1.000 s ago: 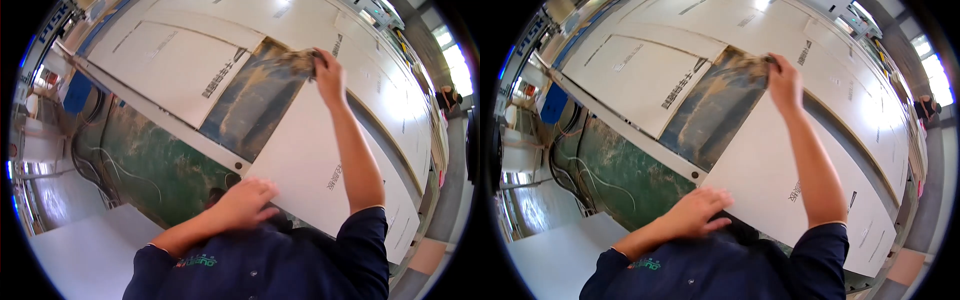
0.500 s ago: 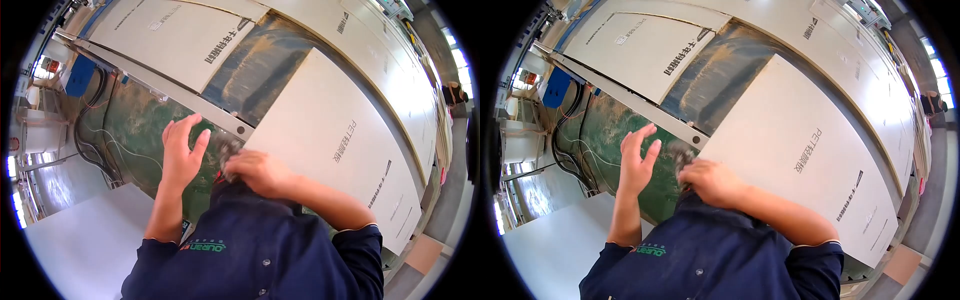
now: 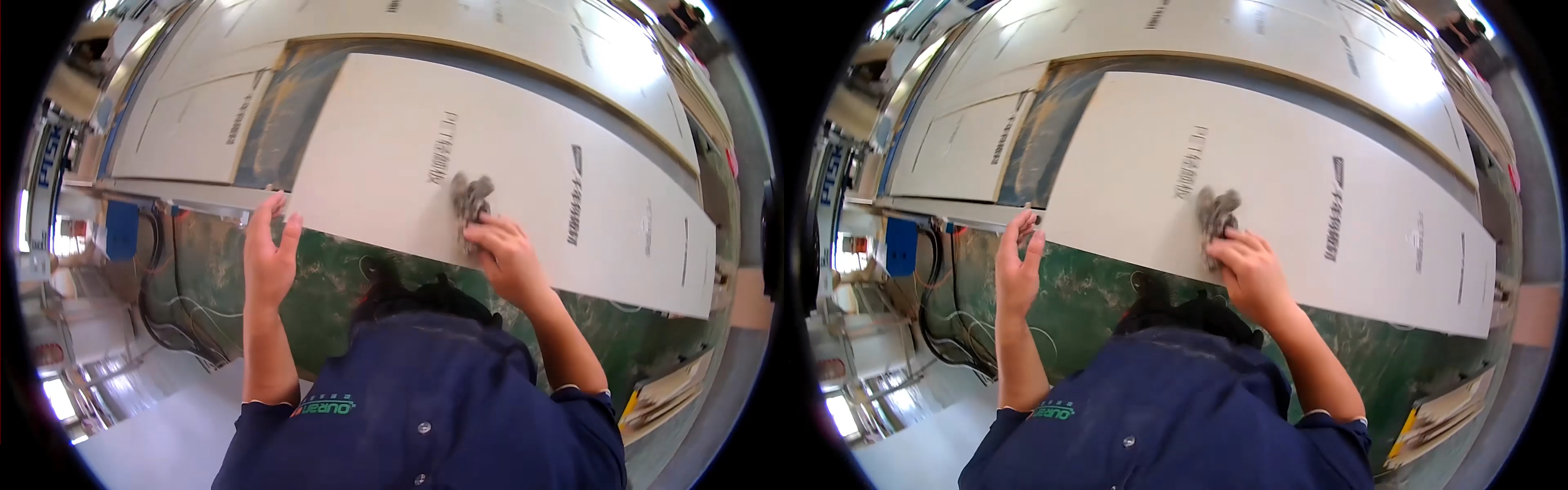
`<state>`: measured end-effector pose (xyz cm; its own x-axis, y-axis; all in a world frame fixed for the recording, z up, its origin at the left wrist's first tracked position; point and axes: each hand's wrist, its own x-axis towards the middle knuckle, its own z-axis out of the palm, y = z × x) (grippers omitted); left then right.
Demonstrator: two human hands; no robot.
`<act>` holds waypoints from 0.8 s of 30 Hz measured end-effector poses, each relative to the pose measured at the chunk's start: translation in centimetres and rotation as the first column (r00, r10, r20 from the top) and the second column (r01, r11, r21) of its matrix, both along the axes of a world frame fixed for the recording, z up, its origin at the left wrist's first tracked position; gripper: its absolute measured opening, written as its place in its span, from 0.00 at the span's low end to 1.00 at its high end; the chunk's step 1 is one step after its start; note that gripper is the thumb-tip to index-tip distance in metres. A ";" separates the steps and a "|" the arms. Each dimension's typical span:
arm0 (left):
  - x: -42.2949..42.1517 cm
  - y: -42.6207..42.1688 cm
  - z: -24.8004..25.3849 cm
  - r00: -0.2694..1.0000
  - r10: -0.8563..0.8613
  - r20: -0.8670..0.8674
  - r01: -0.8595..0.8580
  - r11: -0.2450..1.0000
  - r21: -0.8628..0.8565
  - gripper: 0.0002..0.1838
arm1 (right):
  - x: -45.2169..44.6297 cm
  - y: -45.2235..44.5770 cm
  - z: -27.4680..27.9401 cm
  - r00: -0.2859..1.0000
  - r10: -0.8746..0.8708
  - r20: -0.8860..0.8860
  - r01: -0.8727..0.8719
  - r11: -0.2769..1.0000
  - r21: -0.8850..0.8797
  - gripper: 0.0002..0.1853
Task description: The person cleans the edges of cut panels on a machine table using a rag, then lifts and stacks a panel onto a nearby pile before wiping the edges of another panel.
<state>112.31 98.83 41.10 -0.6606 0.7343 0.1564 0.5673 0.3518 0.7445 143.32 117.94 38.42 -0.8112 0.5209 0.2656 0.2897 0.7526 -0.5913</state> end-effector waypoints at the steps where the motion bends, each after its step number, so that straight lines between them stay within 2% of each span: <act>1: 1.3 1.1 0.4 0.997 -0.052 -0.049 0.051 0.998 -0.031 0.22 | 2.7 -0.9 -0.4 1.000 0.010 0.029 -0.010 1.000 -0.006 0.16; 4: 4.6 4.3 -0.4 0.984 -0.161 -0.078 0.161 0.987 -0.002 0.23 | 10.0 -3.1 1.3 0.999 0.001 0.039 0.012 0.949 -0.315 0.16; 6: 6.2 6.0 -1.9 0.929 -0.249 -0.273 0.218 0.966 -0.140 0.25 | 14.4 -4.2 2.2 0.961 -0.268 0.066 0.268 0.846 -0.462 0.15; 8: 9.2 7.8 -2.0 0.844 -0.412 -0.344 0.386 0.911 -0.143 0.27 | 19.2 -4.6 0.9 0.823 -0.568 -0.004 0.412 0.602 -0.683 0.14; 10: 12.9 9.2 -2.7 0.753 -0.566 -0.335 0.531 0.824 -0.199 0.29 | 22.4 -5.0 1.5 0.636 -0.770 -0.042 0.578 0.512 -0.635 0.14; 12: 16.1 10.3 -2.1 0.632 -0.741 -0.226 0.670 0.670 -0.320 0.33 | 25.8 -5.1 -0.3 0.423 -0.888 -0.180 0.620 0.428 -0.657 0.15; 15: 16.5 11.0 -3.0 0.555 -0.818 -0.151 0.739 0.569 -0.361 0.36 | 29.7 -6.2 -0.8 0.329 -0.929 -0.171 0.633 0.351 -0.690 0.15; 17: 12.6 10.7 -3.9 0.621 -0.764 -0.175 0.589 0.602 -0.539 0.38 | 30.2 -7.4 0.0 0.271 -0.951 -0.150 0.665 0.298 -0.685 0.16; 18: 8.9 9.8 -5.0 0.763 -0.611 -0.212 0.444 0.733 -0.516 0.43 | 30.5 -7.8 0.4 0.244 -0.959 -0.145 0.679 0.276 -0.680 0.16; 19: 4.0 8.8 -6.6 0.911 -0.325 -0.253 0.143 0.825 -0.547 0.44 | 31.3 -8.4 0.3 0.202 -0.967 -0.153 0.678 0.252 -0.690 0.16; 20: -0.2 7.9 -5.1 0.919 -0.099 -0.381 -0.176 0.762 -0.623 0.45 | 32.0 -8.7 0.4 0.177 -0.972 -0.153 0.690 0.234 -0.685 0.16; 21: -4.6 6.3 -6.0 0.756 0.053 -0.652 -0.522 0.648 -0.554 0.42 | 32.7 -9.0 0.6 0.157 -0.977 -0.146 0.704 0.214 -0.678 0.16; 22: -7.8 3.6 -7.4 0.535 0.065 -0.842 -0.628 0.697 -0.345 0.38 | 33.2 -9.2 0.9 0.133 -0.981 -0.138 0.716 0.192 -0.671 0.16; 24: -6.8 4.7 -4.8 0.613 0.055 -0.788 -0.439 0.853 -0.282 0.36 | 34.1 -8.4 1.4 0.108 -0.988 -0.109 0.767 0.152 -0.623 0.17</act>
